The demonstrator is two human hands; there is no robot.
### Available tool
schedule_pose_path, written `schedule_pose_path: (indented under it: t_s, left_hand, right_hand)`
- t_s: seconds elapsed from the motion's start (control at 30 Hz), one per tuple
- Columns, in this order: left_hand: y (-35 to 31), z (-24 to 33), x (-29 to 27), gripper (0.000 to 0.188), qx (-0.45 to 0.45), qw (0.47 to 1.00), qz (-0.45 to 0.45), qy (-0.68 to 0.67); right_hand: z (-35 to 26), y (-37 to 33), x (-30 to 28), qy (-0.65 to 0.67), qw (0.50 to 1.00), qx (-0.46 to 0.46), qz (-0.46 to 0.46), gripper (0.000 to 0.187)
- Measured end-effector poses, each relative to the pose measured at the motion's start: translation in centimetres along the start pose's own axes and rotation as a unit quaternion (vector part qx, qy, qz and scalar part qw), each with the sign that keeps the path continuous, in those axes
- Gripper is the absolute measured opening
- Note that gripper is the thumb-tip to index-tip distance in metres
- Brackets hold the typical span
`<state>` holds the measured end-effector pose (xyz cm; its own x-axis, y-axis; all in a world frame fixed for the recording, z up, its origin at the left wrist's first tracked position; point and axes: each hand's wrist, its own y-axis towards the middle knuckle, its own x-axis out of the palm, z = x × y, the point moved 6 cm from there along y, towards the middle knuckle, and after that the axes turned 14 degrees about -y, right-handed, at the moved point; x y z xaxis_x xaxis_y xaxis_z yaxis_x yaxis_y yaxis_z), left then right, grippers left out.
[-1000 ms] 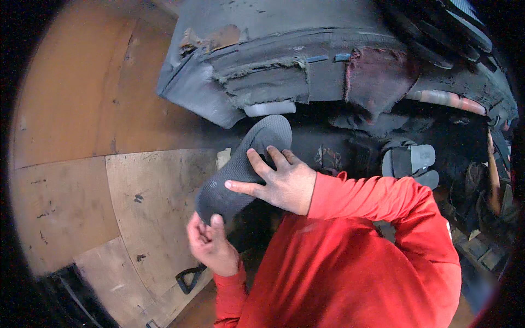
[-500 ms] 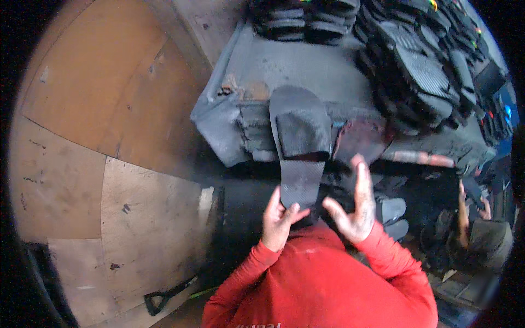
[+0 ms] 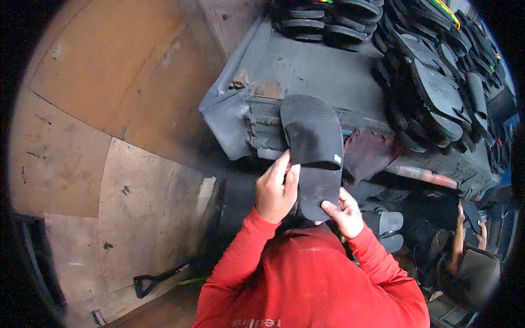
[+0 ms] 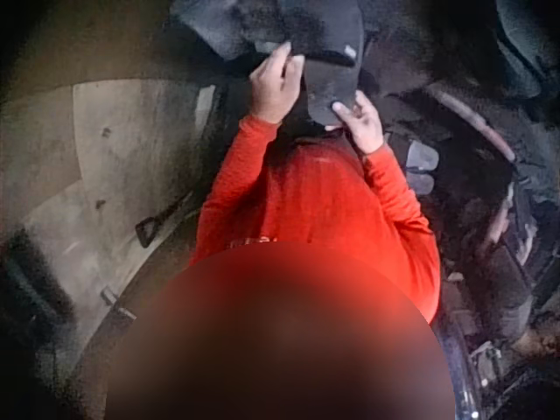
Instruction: The person repeatedly picks up a pair of grey flip-flops, aligns the straps with the soles, and presses them together to assemble the footwear. The person handles the slippers one at a time, turning them over and pressing the components together before placing them back on a pile.
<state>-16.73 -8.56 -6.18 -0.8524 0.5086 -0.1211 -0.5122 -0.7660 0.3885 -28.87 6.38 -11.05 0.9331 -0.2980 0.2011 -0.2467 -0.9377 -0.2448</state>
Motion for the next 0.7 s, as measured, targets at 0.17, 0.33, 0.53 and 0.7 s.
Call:
schedule_pose_path:
  t_s: [0.17, 0.33, 0.53, 0.7]
  left_hand:
    - [-3.4, -4.5, -3.1, 0.102, -0.205, 0.839, 0.017, -0.503]
    - [-7.6, -9.1, -2.2, 0.039, -0.341, 0.77, 0.029, -0.538]
    - [-10.1, -10.9, -3.4, 0.027, -0.375, 0.802, -0.02, -0.464]
    - [-8.6, -11.1, -4.3, 0.036, -0.316, 0.907, -0.014, -0.278]
  right_hand:
    - [2.0, -3.4, -2.3, -0.08, 0.996, -0.005, -0.042, 0.037]
    - [4.6, -6.0, -1.3, -0.184, 0.98, -0.022, -0.069, 0.081]
    - [0.1, -1.5, 2.3, -0.552, 0.82, -0.126, 0.081, 0.112]
    - [4.0, 3.8, 8.2, -0.606, 0.786, -0.1, 0.071, 0.11]
